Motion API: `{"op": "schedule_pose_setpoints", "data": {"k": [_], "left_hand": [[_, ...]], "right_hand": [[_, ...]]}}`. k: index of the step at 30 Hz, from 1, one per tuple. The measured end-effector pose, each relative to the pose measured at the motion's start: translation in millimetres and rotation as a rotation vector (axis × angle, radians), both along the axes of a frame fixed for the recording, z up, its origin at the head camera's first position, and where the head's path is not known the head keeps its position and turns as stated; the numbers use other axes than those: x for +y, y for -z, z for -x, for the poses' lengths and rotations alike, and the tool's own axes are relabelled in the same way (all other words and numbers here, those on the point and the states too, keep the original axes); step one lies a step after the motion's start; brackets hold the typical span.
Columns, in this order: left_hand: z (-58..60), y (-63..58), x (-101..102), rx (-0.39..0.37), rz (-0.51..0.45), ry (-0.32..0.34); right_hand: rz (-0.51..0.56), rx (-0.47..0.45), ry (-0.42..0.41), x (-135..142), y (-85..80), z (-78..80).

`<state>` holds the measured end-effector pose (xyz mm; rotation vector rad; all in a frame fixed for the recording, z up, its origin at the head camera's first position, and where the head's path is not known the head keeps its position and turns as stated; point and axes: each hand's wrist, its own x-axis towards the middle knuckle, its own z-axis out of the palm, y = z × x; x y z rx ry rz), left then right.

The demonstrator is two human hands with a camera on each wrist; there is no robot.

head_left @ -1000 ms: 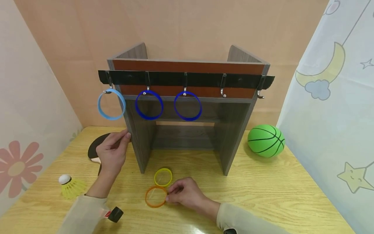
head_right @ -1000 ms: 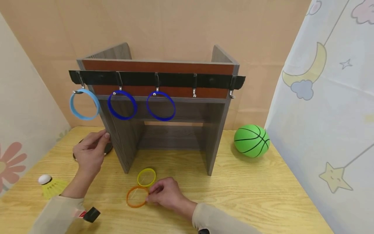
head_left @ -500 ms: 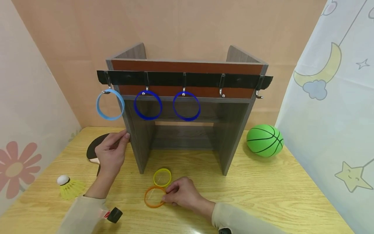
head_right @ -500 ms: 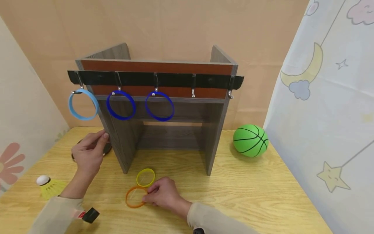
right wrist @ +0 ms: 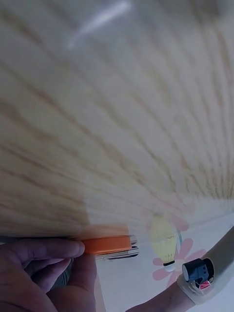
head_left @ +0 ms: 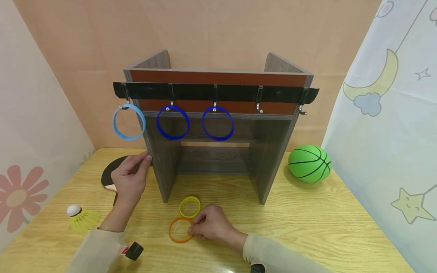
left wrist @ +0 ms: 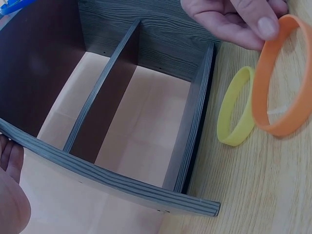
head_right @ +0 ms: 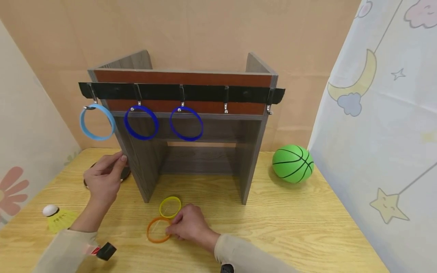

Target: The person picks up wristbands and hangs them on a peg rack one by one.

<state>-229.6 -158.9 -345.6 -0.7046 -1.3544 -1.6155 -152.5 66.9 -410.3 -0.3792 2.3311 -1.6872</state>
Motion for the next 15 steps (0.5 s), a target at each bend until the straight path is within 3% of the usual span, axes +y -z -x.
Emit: {"op": "schedule_pose_setpoints", "data": {"k": [9, 15], "left_hand": [[1.1, 1.7, -1.1, -0.004, 0.004, -0.001], [1.4, 1.7, -0.4, -0.002, -0.008, 0.010]], "right_hand": [[-0.073, 0.074, -0.037, 2.2, -2.5, -2.4], [-0.051, 0.087, -0.039, 7.0, -2.1, -5.2]]}}
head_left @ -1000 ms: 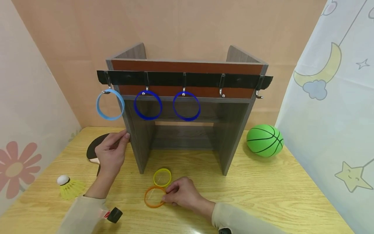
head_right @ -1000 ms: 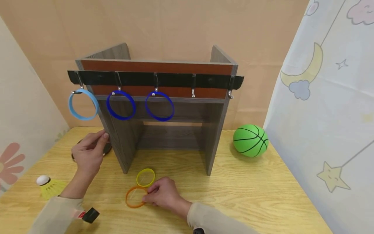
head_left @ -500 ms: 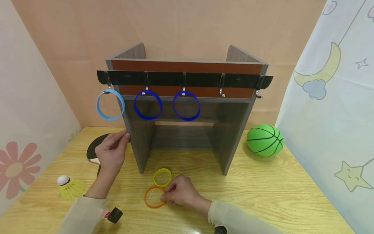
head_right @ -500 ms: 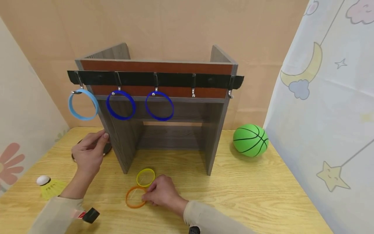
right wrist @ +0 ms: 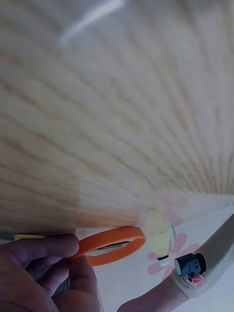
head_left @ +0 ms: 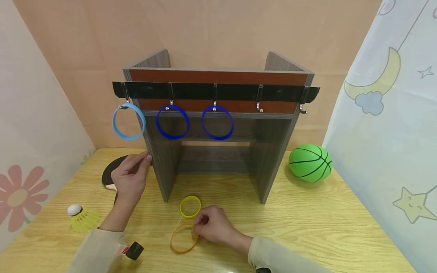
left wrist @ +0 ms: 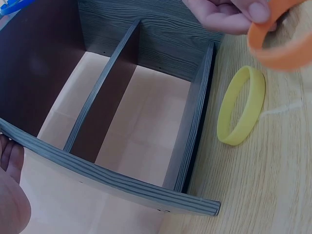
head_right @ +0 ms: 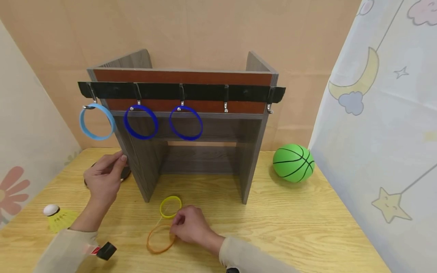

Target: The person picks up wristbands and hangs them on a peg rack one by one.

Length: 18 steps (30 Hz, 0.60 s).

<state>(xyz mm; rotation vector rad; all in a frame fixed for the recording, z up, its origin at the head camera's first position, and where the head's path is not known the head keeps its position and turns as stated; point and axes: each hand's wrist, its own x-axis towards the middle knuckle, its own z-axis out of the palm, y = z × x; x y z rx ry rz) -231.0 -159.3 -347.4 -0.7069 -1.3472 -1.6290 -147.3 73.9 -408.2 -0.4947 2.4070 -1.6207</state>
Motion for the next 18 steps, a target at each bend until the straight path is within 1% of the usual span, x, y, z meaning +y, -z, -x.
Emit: {"op": "schedule_pose_setpoints", "data": {"k": [5, 11, 18], "left_hand": [[0.2, -1.9, 1.1, 0.007, 0.000, 0.005], [0.7, -3.8, 1.7, 0.011, 0.003, 0.001], [-0.2, -1.3, 0.2, 0.005, -0.006, 0.005]], "right_hand": [[0.013, -0.024, 0.002, 7.9, -3.4, -4.5], [0.055, -0.126, -0.010, 23.5, -12.4, -5.9], [0.124, -0.159, -0.017, 46.6, -24.6, -4.4]]}}
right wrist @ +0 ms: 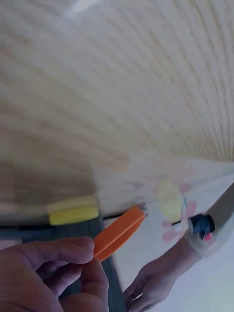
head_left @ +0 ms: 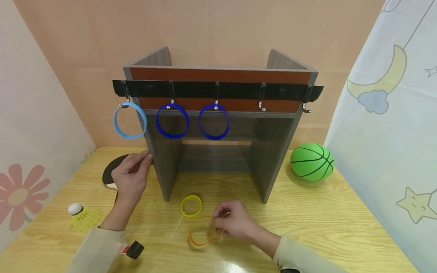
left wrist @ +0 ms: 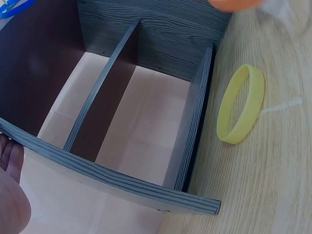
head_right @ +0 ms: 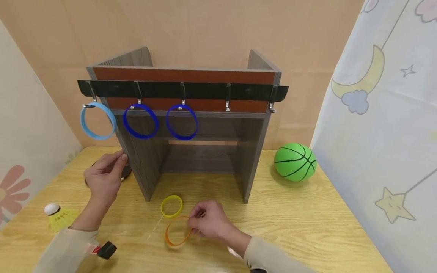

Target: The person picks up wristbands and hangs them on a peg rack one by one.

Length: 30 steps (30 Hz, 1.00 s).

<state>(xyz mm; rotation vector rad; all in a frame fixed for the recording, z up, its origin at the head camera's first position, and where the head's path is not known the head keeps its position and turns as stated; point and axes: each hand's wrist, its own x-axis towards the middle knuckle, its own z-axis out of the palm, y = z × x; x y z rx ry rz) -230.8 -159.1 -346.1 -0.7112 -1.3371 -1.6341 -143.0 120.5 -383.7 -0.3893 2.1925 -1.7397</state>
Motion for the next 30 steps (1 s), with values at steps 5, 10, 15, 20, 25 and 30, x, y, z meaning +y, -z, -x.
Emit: {"op": "schedule_pose_setpoints", "data": {"k": [5, 10, 15, 20, 25, 30], "left_hand": [[-0.6, 0.4, 0.0, 0.006, -0.020, 0.024], [-0.8, -0.9, 0.2, 0.011, -0.025, 0.051], [0.5, -1.2, 0.5, 0.013, -0.007, 0.041], [0.2, -0.9, 0.4, 0.006, -0.007, 0.037], [-0.7, -0.2, 0.3, 0.001, -0.004, 0.026], [0.0, -0.1, -0.3, 0.002, 0.010, 0.015]], "right_hand": [[0.063, -0.001, 0.004, 18.0, -12.8, 1.1], [0.103, 0.038, -0.001, 34.6, -27.3, 4.3], [0.197, 0.111, -0.006, 46.6, -41.8, 7.1], [0.320, 0.208, -0.022, 54.1, -57.0, 8.7], [0.466, 0.278, -0.056, 58.5, -70.9, 9.3], [0.608, 0.298, -0.072, 61.4, -84.8, 8.9]]}}
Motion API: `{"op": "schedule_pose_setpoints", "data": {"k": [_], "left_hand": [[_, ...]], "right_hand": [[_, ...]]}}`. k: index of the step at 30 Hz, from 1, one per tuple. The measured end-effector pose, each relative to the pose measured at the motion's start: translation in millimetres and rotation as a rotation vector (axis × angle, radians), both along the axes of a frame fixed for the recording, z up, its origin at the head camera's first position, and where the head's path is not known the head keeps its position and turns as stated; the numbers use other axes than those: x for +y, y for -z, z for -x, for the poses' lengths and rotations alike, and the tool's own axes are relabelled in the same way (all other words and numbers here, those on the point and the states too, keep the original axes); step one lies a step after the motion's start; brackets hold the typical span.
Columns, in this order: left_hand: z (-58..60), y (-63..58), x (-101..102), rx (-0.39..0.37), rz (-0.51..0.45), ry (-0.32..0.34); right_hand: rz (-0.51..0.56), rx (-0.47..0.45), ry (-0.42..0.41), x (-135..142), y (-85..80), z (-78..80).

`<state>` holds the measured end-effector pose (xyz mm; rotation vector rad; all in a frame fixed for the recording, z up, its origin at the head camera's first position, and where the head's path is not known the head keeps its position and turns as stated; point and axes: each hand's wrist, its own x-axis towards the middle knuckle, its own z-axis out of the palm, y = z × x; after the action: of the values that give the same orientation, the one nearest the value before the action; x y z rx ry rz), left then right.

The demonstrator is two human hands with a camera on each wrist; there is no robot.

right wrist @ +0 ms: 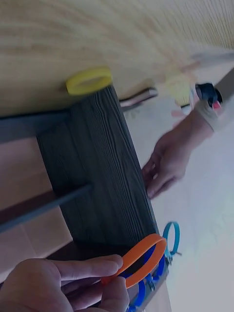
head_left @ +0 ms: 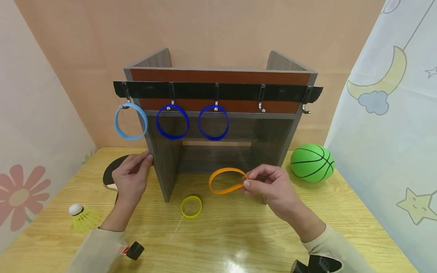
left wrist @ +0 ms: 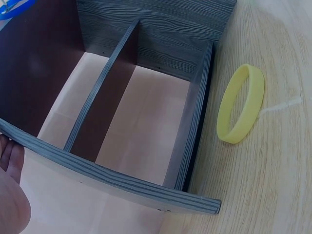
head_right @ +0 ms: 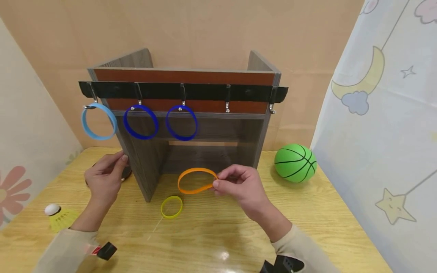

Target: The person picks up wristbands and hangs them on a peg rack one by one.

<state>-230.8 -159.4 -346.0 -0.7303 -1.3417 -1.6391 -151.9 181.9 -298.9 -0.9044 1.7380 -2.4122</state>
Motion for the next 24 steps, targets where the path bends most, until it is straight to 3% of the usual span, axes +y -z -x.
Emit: {"op": "schedule_pose_setpoints", "data": {"k": [7, 13, 20, 24], "left_hand": [[0.2, 0.5, -0.1, -0.007, -0.001, -0.003], [-0.1, -0.7, 0.3, -0.003, -0.007, -0.004], [-0.2, -0.7, 0.6, -0.003, -0.014, 0.010], [-0.2, -0.3, 0.6, -0.002, -0.021, 0.020]], "right_hand": [[0.176, 0.056, -0.028, 2.1, -21.6, -0.3], [0.301, 0.093, 0.039, 0.2, -42.4, 1.3], [0.451, 0.045, 0.053, 0.8, -62.8, 7.4], [0.482, 0.002, 0.085, 0.9, -68.0, 10.8]]}}
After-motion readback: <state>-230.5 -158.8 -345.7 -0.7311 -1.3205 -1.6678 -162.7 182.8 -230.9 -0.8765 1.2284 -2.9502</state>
